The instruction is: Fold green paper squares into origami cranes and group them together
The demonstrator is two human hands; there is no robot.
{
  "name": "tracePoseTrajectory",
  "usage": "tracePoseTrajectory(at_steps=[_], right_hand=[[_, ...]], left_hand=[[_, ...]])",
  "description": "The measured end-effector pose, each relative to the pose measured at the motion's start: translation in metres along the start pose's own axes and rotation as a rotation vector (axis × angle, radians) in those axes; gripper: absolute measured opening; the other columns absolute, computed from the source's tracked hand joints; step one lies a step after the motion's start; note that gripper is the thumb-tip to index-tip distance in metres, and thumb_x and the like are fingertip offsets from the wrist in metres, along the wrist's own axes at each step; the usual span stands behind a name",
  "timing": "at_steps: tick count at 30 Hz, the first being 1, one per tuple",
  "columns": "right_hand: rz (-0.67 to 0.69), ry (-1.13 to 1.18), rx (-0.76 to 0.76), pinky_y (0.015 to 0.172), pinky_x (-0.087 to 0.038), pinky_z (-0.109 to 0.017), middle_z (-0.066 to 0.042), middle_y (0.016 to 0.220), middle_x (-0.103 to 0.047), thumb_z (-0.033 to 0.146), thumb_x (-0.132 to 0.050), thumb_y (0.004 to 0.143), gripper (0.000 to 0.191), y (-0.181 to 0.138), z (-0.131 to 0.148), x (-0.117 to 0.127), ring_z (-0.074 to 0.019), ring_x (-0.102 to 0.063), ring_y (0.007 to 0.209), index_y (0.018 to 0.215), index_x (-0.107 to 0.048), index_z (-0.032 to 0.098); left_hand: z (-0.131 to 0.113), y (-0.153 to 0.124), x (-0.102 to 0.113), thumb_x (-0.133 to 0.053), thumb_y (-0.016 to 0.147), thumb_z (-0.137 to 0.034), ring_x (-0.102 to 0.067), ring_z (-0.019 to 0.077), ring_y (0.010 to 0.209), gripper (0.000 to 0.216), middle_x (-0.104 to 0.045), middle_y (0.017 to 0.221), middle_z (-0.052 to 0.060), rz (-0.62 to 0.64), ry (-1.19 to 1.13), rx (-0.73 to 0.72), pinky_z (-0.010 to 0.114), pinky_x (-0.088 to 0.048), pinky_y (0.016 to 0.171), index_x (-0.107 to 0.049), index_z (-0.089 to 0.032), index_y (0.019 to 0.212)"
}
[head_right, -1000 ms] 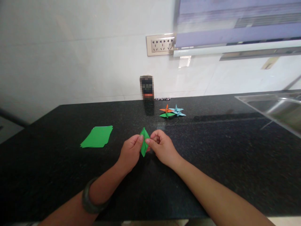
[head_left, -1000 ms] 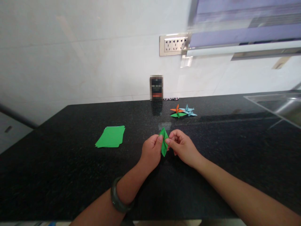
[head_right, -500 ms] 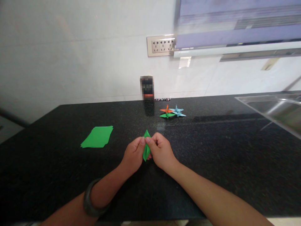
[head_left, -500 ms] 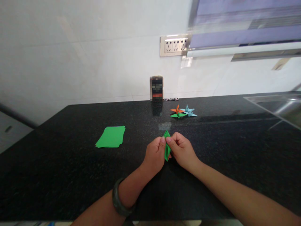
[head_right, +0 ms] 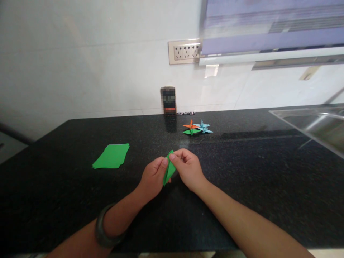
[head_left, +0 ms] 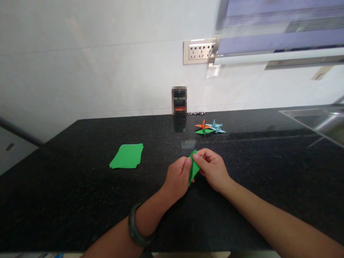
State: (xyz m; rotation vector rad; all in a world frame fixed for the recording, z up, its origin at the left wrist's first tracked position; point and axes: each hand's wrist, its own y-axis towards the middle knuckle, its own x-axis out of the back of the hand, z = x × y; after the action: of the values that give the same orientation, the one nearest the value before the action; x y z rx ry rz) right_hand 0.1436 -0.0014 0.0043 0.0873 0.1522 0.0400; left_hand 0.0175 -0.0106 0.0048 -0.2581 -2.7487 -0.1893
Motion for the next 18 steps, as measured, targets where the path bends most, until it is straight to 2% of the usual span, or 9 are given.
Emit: tracePoseTrajectory(at_steps=[6,10,14,16,18], right_hand=[[-0.078,-0.034,0.017,0.036,-0.028,-0.018,0.007,0.044,-0.045,0.039,-0.065,0.07,0.031,-0.0008,-0.0004,0.0006,-0.0049,-0.036,0.038,0.057,-0.047,0.017],[-0.131,-0.084,0.022,0.037,-0.031,-0.018,0.006,0.046,-0.046,0.038,-0.064,0.071,0.031,-0.0006,-0.0025,-0.0002,-0.0055,-0.039,0.039,0.057,-0.045,0.018],[0.046,-0.042,-0.051,0.035,-0.034,-0.019,0.008,0.049,-0.05,0.037,-0.063,0.071,0.022,-0.0004,-0.0024,0.0004,-0.0061,-0.042,0.035,0.074,-0.051,0.019],[0.132,-0.016,-0.071,0.035,-0.038,-0.021,0.007,0.047,-0.052,0.04,-0.06,0.074,0.023,-0.0007,-0.002,0.0011,-0.0088,-0.047,0.034,0.075,-0.05,0.019],[0.142,-0.018,-0.058,0.034,-0.039,-0.022,0.006,0.043,-0.051,0.043,-0.054,0.078,0.025,-0.0007,-0.002,0.0025,-0.011,-0.048,0.033,0.072,-0.047,0.02]], left_hand=[[0.0001,-0.0015,-0.0007,-0.032,0.088,-0.045,-0.049,0.0102,0.046,0.041,-0.05,0.048,-0.003,-0.003,0.017,-0.006,0.022,-0.035,0.048,-0.045,-0.018,0.059],[0.0012,-0.0005,-0.0012,-0.031,0.088,-0.046,-0.048,0.0103,0.046,0.042,-0.051,0.047,-0.003,-0.003,-0.006,0.019,0.022,-0.035,0.047,-0.046,-0.018,0.06],[0.0038,0.0019,-0.0014,-0.036,0.085,-0.049,-0.048,0.0101,0.043,0.042,-0.052,0.046,-0.002,0.072,-0.078,0.052,0.022,-0.035,0.045,-0.049,-0.017,0.061],[0.004,0.0031,-0.002,-0.039,0.083,-0.051,-0.049,0.0105,0.042,0.042,-0.054,0.047,-0.001,0.143,-0.212,0.116,0.022,-0.036,0.044,-0.053,-0.016,0.065],[0.0031,0.0042,-0.0026,-0.039,0.082,-0.053,-0.053,0.0114,0.044,0.043,-0.058,0.052,0.001,0.182,-0.449,0.227,0.023,-0.041,0.046,-0.055,-0.015,0.072]])
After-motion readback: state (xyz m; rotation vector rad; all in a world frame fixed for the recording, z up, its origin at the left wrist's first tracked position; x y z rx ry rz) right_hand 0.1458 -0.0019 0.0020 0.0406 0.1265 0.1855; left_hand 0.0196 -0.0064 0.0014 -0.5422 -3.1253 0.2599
